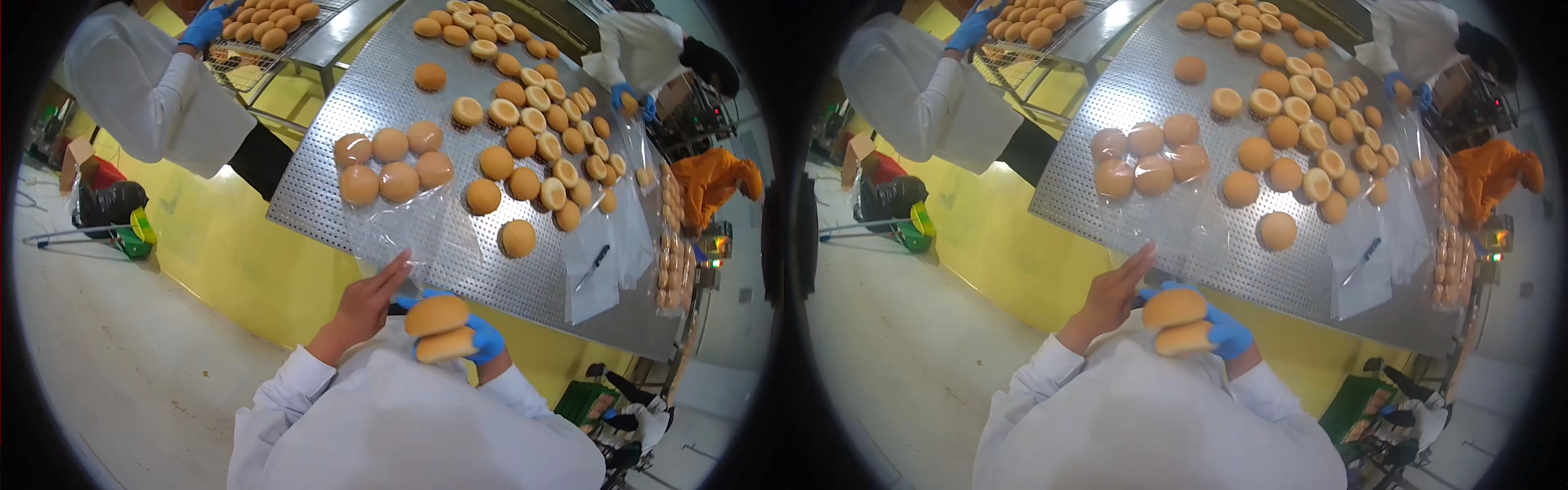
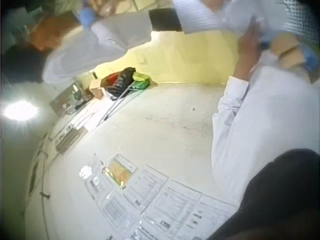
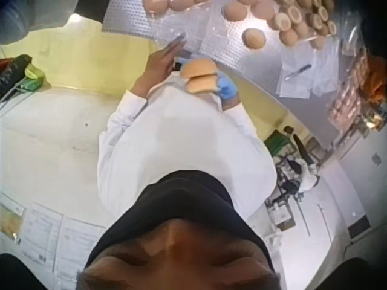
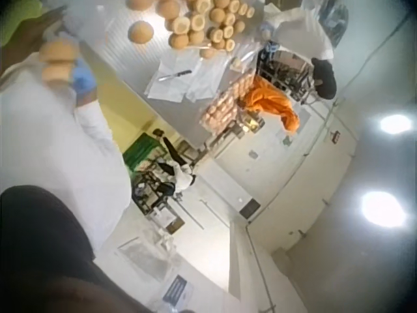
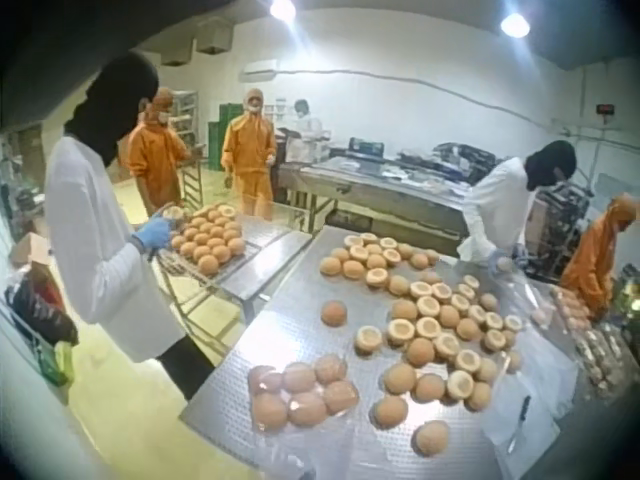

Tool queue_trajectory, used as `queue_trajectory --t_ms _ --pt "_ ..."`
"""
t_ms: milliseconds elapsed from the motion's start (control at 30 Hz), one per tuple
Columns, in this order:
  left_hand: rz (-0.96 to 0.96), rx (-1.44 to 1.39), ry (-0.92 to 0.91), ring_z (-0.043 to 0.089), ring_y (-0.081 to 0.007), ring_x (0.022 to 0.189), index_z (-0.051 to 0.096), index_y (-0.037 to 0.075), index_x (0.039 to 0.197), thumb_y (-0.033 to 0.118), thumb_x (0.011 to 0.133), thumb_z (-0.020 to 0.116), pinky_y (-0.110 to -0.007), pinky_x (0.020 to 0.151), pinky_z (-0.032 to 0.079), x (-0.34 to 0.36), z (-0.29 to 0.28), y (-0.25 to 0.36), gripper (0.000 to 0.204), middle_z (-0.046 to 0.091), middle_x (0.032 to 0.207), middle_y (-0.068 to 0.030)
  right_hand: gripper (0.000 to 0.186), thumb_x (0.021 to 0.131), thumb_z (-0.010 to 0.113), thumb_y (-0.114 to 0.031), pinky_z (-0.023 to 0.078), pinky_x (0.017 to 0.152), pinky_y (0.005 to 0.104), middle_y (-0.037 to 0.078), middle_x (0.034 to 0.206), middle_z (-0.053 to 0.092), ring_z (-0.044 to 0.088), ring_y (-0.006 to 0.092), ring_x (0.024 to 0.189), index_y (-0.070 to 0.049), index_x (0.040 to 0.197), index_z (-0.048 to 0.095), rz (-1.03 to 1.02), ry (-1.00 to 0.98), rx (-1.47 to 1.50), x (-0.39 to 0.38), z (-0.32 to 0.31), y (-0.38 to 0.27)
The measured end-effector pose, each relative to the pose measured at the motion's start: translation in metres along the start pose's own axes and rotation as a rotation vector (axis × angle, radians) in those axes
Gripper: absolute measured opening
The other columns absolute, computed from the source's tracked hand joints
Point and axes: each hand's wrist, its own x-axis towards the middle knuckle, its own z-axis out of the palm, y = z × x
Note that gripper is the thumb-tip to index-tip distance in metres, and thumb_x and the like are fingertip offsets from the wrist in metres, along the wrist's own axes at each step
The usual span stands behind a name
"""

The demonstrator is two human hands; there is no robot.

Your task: The person places round baked buns into clear plastic bags on a perforated metal table. They arrange the buns in rows within the bags and then fold the top of the bags to close them. The person repeats this process for multiple bags throughout the video.

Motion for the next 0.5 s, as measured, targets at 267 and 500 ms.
queue_trajectory --t_ms 267,500 --pt "0.083 0.287 -0.122 0.069 -0.0258 0.074 0.052 0.002 0.141 -0.007 0.073 0.059 -0.035 0.06 0.054 -0.002 0.015 0.027 0.069 0.042 0.159 -0.0118 0.086 0.086 0.074 -0.024 0.041 0.113 0.0382 0.016 0.152 0.041 0.044 0.029 0.139 -0.006 0.156 0.029 -0.227 0.629 -0.415 0.051 -0.031 0.022" --pt "0.08 0.252 -0.045 0.065 -0.0189 0.068 0.054 0.003 0.142 -0.003 0.074 0.061 -0.032 0.06 0.053 -0.022 0.048 0.022 0.069 0.044 0.158 -0.0116 0.085 0.089 0.07 -0.013 0.038 0.117 0.0415 0.024 0.166 0.017 0.031 0.0357 0.149 -0.005 0.16 0.023 -0.227 0.712 -1.85 0.072 -0.082 0.07"
